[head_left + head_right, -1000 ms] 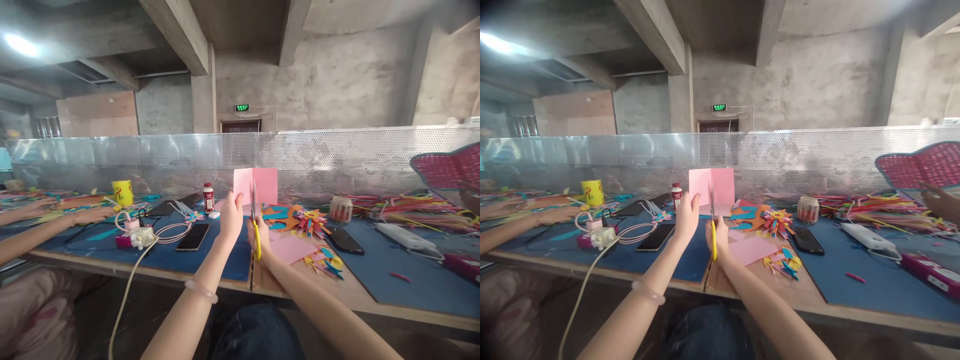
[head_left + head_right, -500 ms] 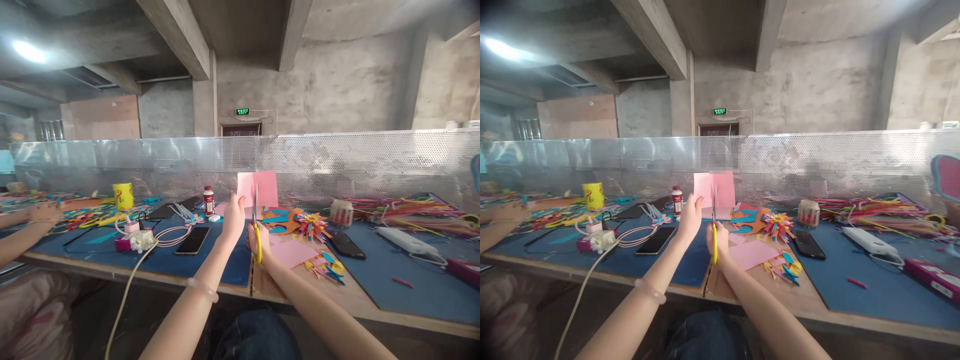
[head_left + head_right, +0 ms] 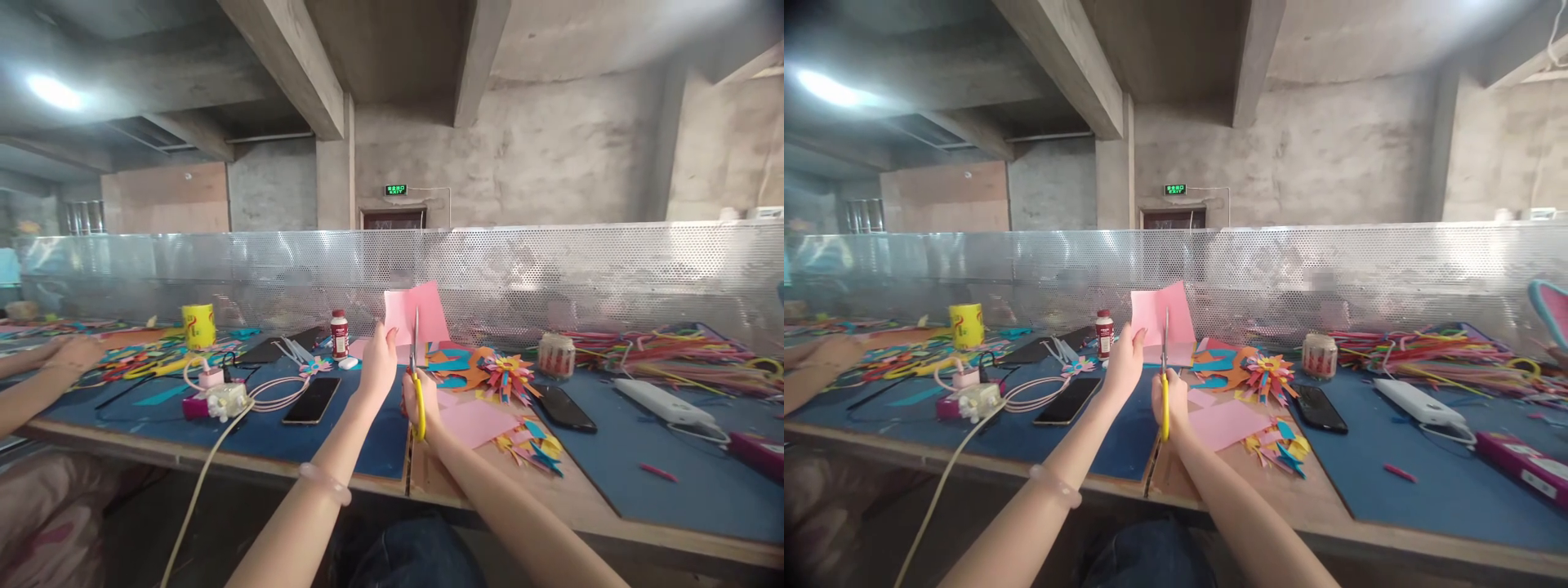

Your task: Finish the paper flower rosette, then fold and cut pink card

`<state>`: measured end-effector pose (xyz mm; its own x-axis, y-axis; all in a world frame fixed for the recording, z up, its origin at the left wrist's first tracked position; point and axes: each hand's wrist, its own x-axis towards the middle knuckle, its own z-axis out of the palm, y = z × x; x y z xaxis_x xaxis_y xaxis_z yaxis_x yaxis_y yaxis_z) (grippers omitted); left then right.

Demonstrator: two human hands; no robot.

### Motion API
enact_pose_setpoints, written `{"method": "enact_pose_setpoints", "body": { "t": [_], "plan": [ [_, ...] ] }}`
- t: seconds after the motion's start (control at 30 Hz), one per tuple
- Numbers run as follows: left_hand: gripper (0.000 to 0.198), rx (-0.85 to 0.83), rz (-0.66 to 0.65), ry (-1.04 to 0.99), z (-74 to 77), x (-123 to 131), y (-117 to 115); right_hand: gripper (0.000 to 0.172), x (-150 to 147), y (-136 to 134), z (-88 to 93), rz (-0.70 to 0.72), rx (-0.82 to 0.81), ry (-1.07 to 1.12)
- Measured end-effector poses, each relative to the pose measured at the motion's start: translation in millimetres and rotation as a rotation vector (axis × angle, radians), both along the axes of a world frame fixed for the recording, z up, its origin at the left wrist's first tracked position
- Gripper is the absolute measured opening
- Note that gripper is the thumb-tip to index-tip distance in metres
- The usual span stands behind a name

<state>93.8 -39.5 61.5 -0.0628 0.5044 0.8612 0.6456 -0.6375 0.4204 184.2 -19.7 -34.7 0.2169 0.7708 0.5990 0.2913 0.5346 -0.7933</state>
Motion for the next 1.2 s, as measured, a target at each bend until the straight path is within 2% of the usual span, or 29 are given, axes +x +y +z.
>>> {"method": "enact_pose_setpoints", "body": {
  "t": [0.3, 0.67, 1.2],
  "plan": [
    [0.014, 0.02, 0.016, 0.053, 5.7, 0, -2, 0.02, 0, -3, 1.8, -0.017, 0.007, -0.004],
    [0.016, 0.031, 0.001, 0.058, 4.4, 3, -3, 0.02, 3, -9, 8.4, -0.069, 0.006, -0.032],
    [0.014, 0.03, -0.017, 0.062, 5.9, 4, -3, 0.024, 1, -20, 15.7, -0.03, -0.033, 0.06]
  ]
}}
